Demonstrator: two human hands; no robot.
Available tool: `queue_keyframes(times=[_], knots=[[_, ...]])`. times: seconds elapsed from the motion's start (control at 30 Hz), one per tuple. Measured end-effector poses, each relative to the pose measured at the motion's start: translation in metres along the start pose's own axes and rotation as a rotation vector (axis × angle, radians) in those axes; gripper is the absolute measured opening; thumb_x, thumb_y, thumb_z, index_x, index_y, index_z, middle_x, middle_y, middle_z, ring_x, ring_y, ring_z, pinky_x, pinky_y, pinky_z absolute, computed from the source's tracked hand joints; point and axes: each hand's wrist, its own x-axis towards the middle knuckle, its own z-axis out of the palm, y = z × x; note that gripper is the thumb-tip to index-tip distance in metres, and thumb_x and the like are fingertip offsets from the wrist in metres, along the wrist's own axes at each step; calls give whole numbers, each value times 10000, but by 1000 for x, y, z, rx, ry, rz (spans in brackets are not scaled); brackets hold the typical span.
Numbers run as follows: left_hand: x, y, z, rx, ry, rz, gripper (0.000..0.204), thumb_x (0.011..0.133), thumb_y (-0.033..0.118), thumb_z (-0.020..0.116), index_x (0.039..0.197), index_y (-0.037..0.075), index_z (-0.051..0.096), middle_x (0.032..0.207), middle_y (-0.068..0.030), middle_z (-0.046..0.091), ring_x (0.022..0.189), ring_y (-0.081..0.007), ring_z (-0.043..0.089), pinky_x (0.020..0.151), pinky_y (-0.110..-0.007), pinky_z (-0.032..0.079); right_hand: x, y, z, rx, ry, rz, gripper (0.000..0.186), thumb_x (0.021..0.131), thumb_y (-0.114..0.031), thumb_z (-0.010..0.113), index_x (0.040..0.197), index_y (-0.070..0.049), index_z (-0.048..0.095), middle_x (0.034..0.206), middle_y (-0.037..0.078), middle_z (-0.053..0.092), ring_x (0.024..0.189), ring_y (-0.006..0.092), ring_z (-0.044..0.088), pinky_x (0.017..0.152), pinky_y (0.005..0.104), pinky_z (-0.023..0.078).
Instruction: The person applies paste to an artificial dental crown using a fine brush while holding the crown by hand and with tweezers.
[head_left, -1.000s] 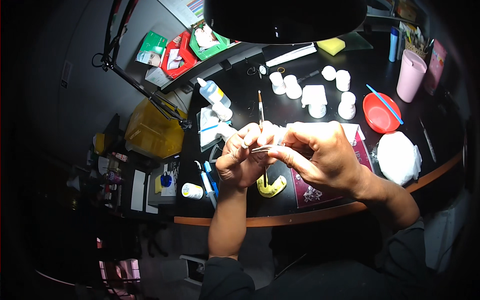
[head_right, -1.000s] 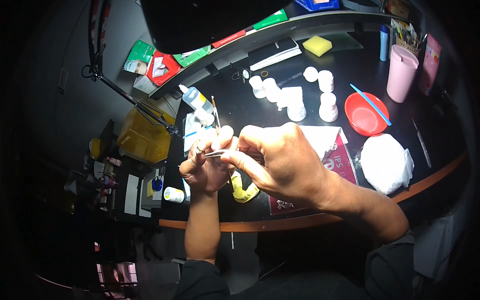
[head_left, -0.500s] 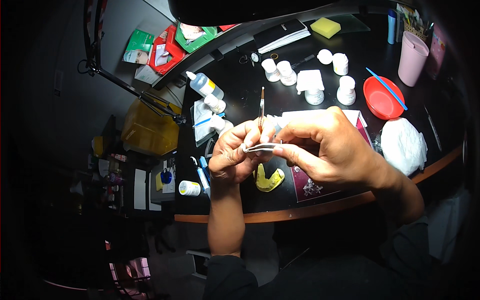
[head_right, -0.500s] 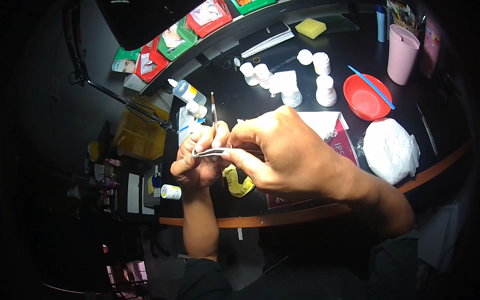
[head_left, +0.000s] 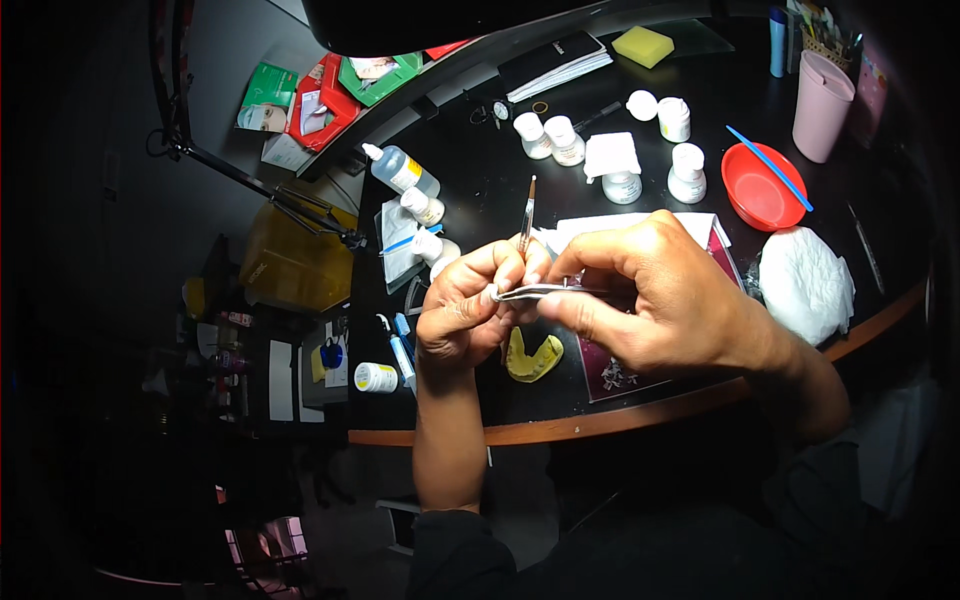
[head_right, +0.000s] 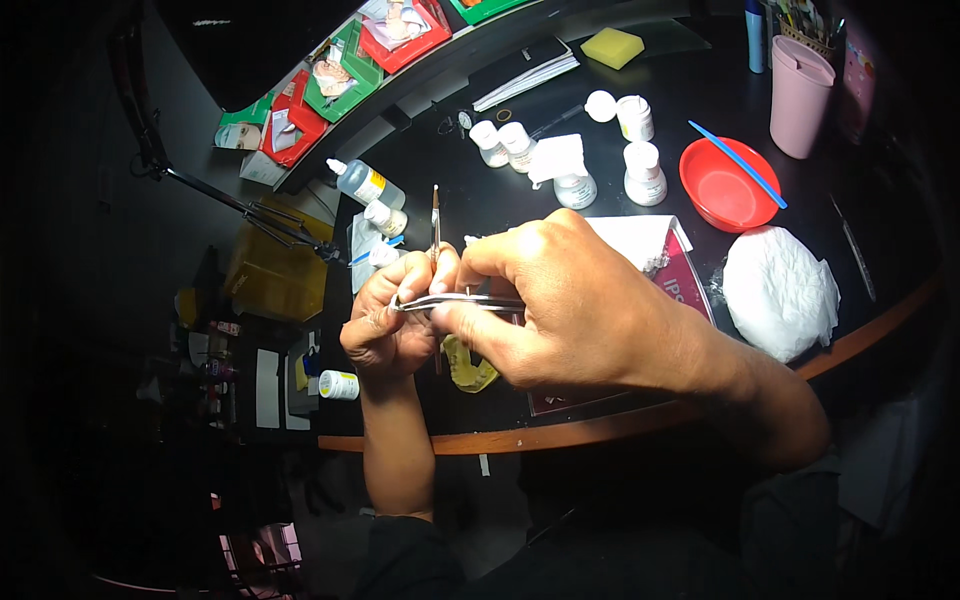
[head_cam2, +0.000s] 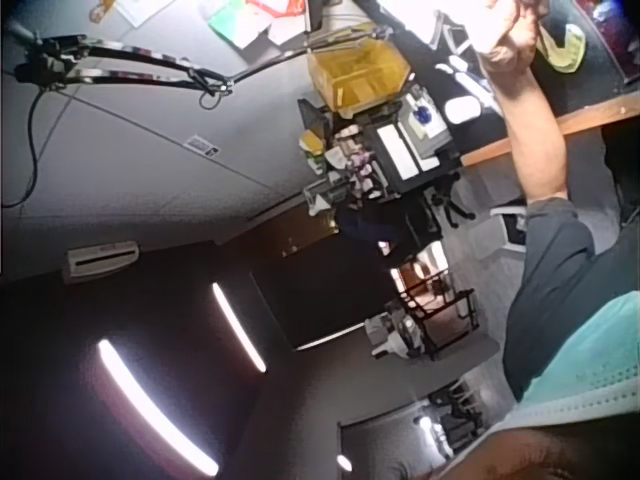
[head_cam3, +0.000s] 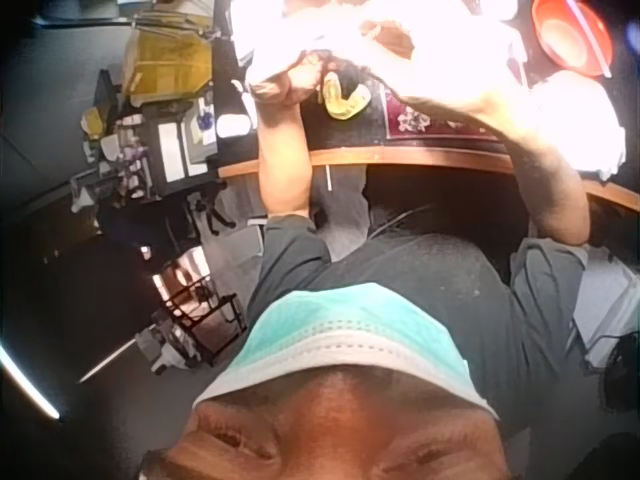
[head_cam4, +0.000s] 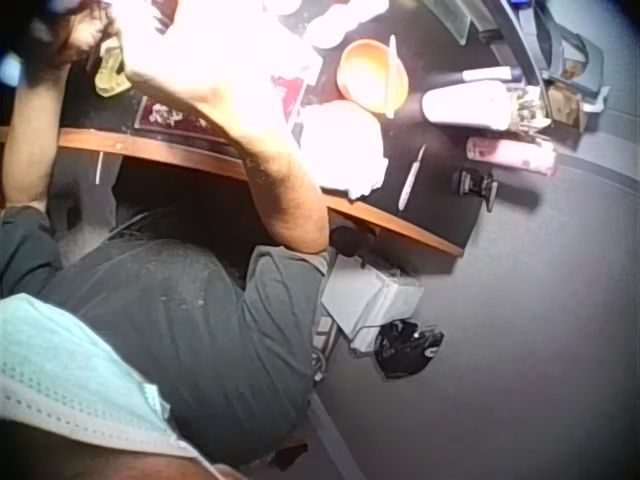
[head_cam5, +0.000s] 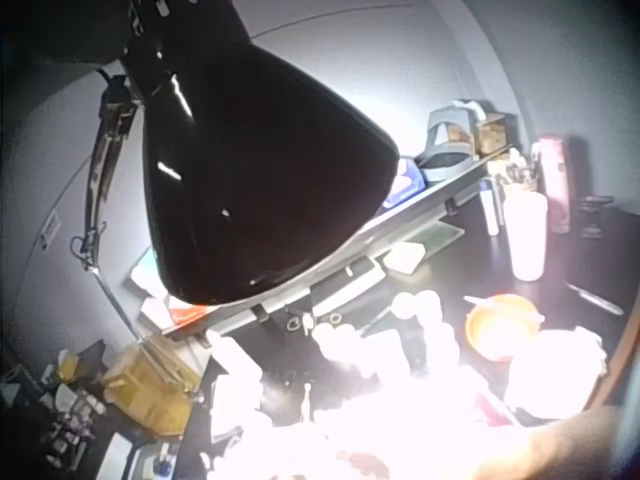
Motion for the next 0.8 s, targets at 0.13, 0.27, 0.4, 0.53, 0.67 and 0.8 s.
queue_keyframes(times=[0.13,0.27,0.4,0.53,0.67,0.8], knots=[[-2,2,5,2,22,2,289,941,259,659,948,20,497,1017,-114,470,765,-98,409,674,-230,384,0,10,8,86,-25,2,148,911,-56,690,954,76,637,696,197,691,599,259,702,567,346,504],[-3,2,8,-26,67,-14,265,956,227,647,967,10,494,1018,-111,468,771,-93,404,671,-230,385,-3,3,4,196,-63,157,239,920,-13,670,1083,43,505,694,177,691,620,217,705,562,329,487],[-4,0,3,-67,24,27,280,958,241,661,998,16,499,1050,-106,465,780,-95,398,671,-226,378,-3,10,9,269,-59,133,320,922,41,649,1121,10,400,707,153,679,690,157,712,577,289,488],[-2,2,9,-59,64,43,329,948,266,678,1056,-1,517,1052,-104,472,792,-95,415,663,-221,365,-4,14,14,439,-24,106,280,953,49,615,1102,4,382,750,146,689,728,161,721,613,261,527],[0,1,7,-114,19,43,376,960,235,662,1160,-68,566,1092,-104,511,770,-90,421,664,-219,367,-4,25,18,503,16,45,251,985,34,594,1069,-26,365,783,131,688,746,156,725,608,239,533],[-1,-4,5,300,23,119,379,1025,151,620,1336,-64,617,1206,-97,586,770,-75,520,682,-211,424,-3,19,17,671,-11,100,238,1006,3,590,1051,-43,360,787,127,685,701,147,709,565,229,514]])
